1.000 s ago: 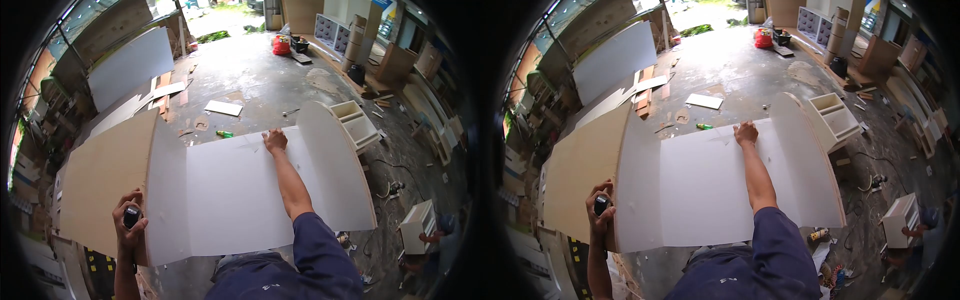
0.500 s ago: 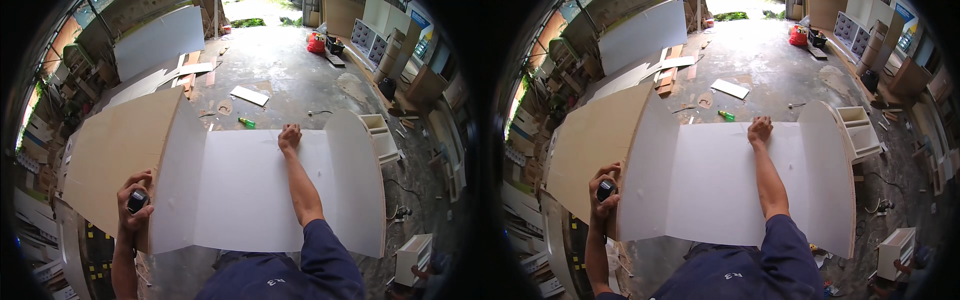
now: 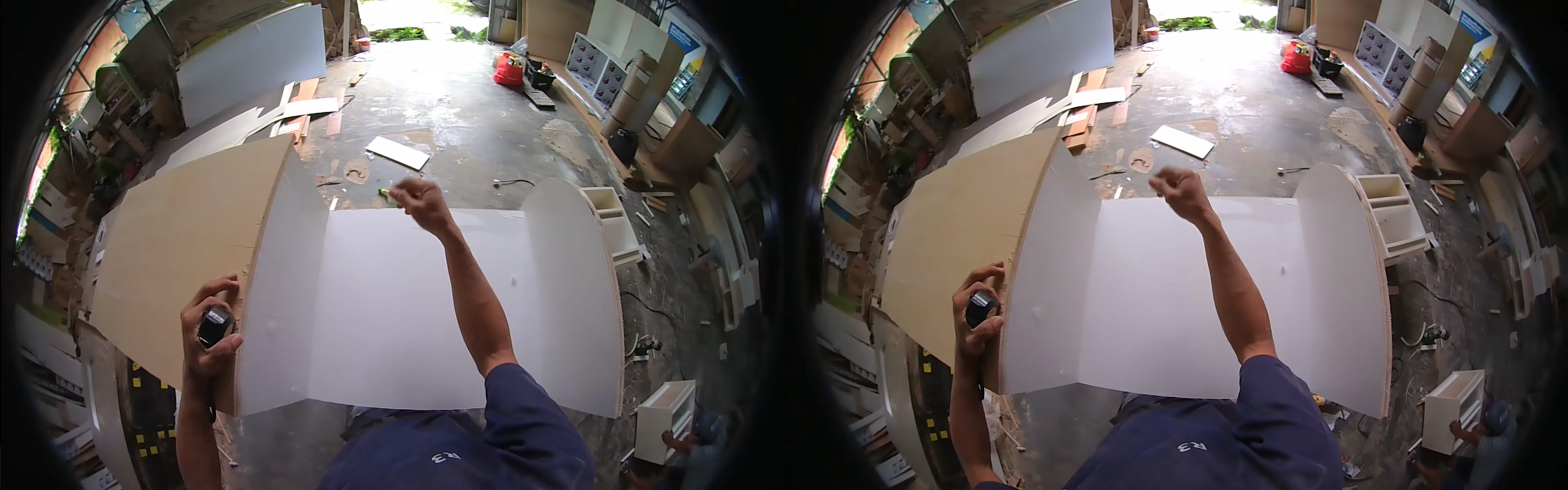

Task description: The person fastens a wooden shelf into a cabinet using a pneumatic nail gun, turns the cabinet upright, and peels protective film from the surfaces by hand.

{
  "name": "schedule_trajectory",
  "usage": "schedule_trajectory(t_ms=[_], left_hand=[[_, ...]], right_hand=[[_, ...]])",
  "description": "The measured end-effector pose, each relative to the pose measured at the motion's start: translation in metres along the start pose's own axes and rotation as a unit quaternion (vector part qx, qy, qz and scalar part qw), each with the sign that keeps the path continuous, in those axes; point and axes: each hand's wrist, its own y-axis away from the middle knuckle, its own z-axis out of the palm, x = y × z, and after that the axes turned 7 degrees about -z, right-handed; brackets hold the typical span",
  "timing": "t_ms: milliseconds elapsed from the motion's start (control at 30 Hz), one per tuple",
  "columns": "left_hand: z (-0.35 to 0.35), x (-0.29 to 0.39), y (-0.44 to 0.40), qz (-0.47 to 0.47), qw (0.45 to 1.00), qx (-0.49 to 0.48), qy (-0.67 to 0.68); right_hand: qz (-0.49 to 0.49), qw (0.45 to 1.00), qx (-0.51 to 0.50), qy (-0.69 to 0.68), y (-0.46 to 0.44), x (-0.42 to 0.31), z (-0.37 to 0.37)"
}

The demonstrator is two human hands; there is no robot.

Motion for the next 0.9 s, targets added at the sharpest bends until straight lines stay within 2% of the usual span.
schedule_trajectory(t_ms=[33,67,100,167,233,367,700,800,867,900], left_hand=[[0.0,0.0,0.0,0.001,1.0,-0.001,-0.007],[0.0,0.0,0.0,0.001,1.0,0.0,-0.005],[0.001,0.0,0.001,0.001,1.0,-0.003,-0.002],[0.0,-0.002,0.0,0.0,1.0,0.002,-0.008],[0.0,-0.001,0.0,-0.002,1.0,0.003,-0.002],[-0.001,-0.003,-0.001,0.003,1.0,-0.007,-0.011],[0.0,-0.004,0.0,-0.005,1.0,-0.005,-0.013],[-0.001,-0.005,-0.001,0.006,1.0,-0.003,-0.021],[-0.002,-0.008,-0.002,0.014,1.0,-0.01,-0.023],[-0.001,-0.007,-0.002,0.016,1.0,-0.011,-0.022]], right_hand=[[0.002,1.0,0.002,0.005,0.005,0.017,-0.006],[0.042,0.978,0.006,0.206,0.015,0.04,-0.017],[0.082,0.914,0.008,0.398,0.029,0.066,-0.029],[0.078,0.869,0.158,0.461,0.061,0.135,-0.06],[0.168,0.762,0.28,0.558,0.093,0.119,-0.07],[0.213,0.777,0.302,0.509,0.107,0.11,-0.074],[0.202,0.747,0.293,0.562,0.091,0.112,-0.047],[0.188,0.753,0.294,0.557,0.09,0.116,-0.051],[0.173,0.788,0.263,0.528,0.093,0.117,-0.057],[0.174,0.787,0.265,0.529,0.095,0.117,-0.059]])
